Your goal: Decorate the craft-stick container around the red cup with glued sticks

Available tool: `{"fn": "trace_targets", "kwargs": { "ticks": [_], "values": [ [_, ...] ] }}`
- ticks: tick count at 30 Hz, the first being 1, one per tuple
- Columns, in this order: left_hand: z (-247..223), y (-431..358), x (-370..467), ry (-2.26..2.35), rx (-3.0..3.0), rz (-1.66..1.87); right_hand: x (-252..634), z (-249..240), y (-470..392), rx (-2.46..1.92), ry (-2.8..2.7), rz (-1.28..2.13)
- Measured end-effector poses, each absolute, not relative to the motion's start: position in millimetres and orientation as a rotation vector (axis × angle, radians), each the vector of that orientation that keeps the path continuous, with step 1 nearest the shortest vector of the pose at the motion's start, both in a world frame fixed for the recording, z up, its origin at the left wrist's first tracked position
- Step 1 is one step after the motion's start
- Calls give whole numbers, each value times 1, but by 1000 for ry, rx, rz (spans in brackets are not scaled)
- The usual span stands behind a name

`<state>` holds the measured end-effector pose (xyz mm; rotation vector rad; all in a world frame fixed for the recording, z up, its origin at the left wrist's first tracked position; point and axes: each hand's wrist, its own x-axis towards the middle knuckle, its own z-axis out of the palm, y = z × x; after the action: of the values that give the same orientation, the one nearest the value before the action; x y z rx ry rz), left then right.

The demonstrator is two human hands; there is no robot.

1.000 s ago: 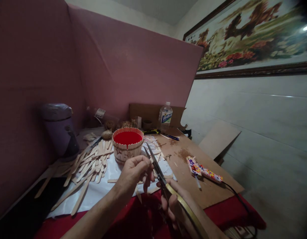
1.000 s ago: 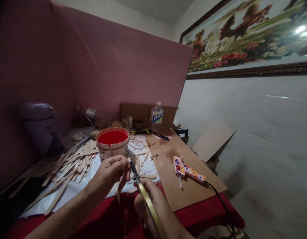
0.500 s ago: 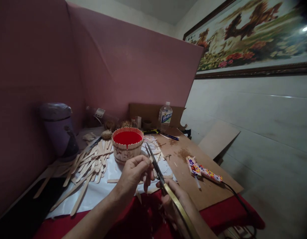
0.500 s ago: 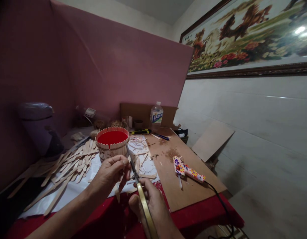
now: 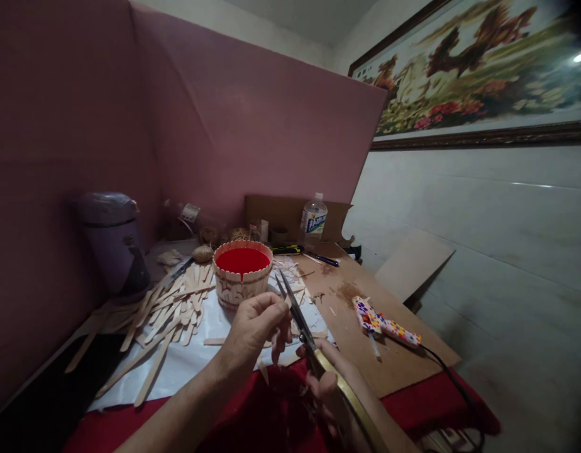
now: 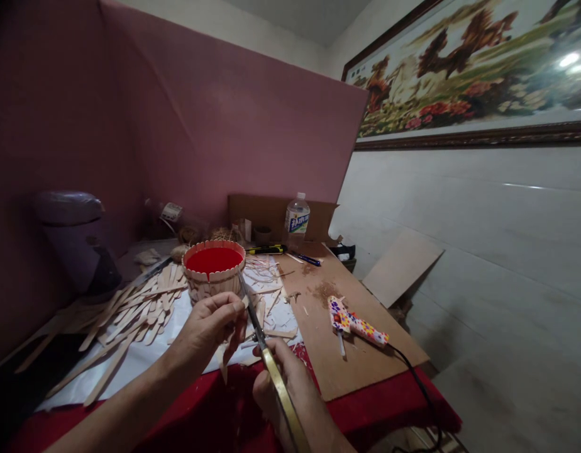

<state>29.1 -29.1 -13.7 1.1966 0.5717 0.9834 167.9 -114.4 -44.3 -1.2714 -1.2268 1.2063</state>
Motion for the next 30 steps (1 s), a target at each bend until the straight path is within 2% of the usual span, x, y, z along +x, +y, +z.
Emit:
{"fn": "trace_targets", "kwargs": {
  "ticks": [17, 30],
  "values": [
    [-11, -31, 27, 583, 1210, 991, 161, -29, -123, -1272, -1472, 1010],
    [-7, -37, 31, 561, 1207, 1007, 158, -29, -126, -1360, -1344, 1004]
  ]
}}
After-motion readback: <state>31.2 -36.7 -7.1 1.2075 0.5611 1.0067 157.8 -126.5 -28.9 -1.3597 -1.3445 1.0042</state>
